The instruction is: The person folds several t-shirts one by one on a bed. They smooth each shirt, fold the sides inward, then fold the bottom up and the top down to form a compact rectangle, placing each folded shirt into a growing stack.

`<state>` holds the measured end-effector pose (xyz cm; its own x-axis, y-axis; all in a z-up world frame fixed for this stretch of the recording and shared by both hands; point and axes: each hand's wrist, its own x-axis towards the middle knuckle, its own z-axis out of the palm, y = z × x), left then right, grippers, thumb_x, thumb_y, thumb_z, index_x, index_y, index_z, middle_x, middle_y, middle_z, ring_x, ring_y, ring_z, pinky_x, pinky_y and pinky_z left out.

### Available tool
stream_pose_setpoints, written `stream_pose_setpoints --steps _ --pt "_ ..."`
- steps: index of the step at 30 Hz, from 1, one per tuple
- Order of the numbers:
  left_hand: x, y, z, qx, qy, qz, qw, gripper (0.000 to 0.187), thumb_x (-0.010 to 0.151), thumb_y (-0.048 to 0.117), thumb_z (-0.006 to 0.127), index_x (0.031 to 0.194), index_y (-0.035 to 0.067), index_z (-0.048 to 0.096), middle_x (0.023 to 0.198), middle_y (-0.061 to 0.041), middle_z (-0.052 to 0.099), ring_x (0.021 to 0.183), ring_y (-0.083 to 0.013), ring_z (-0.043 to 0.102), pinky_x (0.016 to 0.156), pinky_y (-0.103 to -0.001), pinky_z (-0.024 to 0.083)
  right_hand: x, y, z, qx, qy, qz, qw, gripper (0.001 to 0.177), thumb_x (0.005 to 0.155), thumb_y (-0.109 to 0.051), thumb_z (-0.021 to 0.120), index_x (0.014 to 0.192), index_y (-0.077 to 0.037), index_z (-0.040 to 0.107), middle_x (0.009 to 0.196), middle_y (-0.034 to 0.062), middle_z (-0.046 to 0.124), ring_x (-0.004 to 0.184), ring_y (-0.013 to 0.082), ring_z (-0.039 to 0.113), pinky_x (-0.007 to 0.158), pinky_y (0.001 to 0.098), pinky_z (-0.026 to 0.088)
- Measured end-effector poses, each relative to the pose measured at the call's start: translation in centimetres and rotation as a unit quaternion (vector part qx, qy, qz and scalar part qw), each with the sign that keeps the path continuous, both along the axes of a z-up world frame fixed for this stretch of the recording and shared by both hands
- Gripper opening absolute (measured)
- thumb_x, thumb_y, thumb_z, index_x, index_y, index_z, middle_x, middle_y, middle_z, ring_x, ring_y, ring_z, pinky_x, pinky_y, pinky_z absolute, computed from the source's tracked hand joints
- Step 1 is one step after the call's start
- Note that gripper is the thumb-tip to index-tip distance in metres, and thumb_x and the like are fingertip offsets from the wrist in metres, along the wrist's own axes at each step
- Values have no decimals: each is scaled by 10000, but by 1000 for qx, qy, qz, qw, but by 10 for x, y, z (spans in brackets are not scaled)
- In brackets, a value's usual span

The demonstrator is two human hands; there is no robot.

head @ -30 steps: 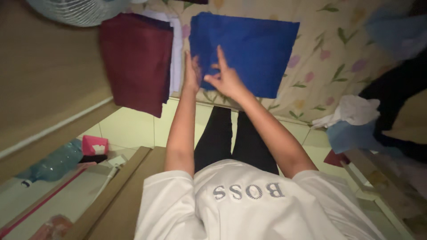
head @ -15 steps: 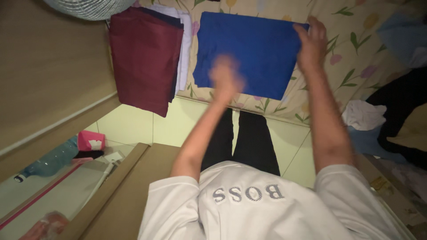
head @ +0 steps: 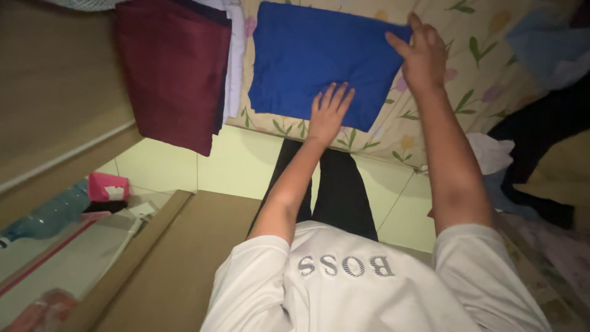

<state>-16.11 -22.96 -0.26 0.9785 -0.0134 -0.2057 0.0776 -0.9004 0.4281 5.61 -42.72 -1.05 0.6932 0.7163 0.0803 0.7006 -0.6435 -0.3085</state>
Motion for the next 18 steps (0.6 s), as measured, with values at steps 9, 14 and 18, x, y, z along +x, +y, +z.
stream_pose_setpoints --steps 9,14,18 --pt "-73 -31 33 -338 10 127 933 665 768 -96 590 1394 129 630 1490 -107 611 1486 -307 470 1261 -546 270 7 -23 121 -40 71 78 994 203 848 -114 761 1035 -194 764 1408 90 671 1393 362 547 1126 540 417" --pt "-103 -37 -2 -361 -54 514 776 222 1021 124 616 1187 -10 677 1107 -153 742 1052 -217 684 981 -338 513 32 89 90 80 194 115 971 296 987 -302 861 1066 -57 715 1107 145 685 1143 369 626 1054 469 488" --pt "-96 -2 -25 -382 -90 624 675 287 1074 238 612 1165 -33 639 965 -115 678 861 -144 589 812 -320 506 26 188 38 174 310 99 930 323 926 -267 827 1111 -36 698 1038 181 710 975 393 683 853 459 528"
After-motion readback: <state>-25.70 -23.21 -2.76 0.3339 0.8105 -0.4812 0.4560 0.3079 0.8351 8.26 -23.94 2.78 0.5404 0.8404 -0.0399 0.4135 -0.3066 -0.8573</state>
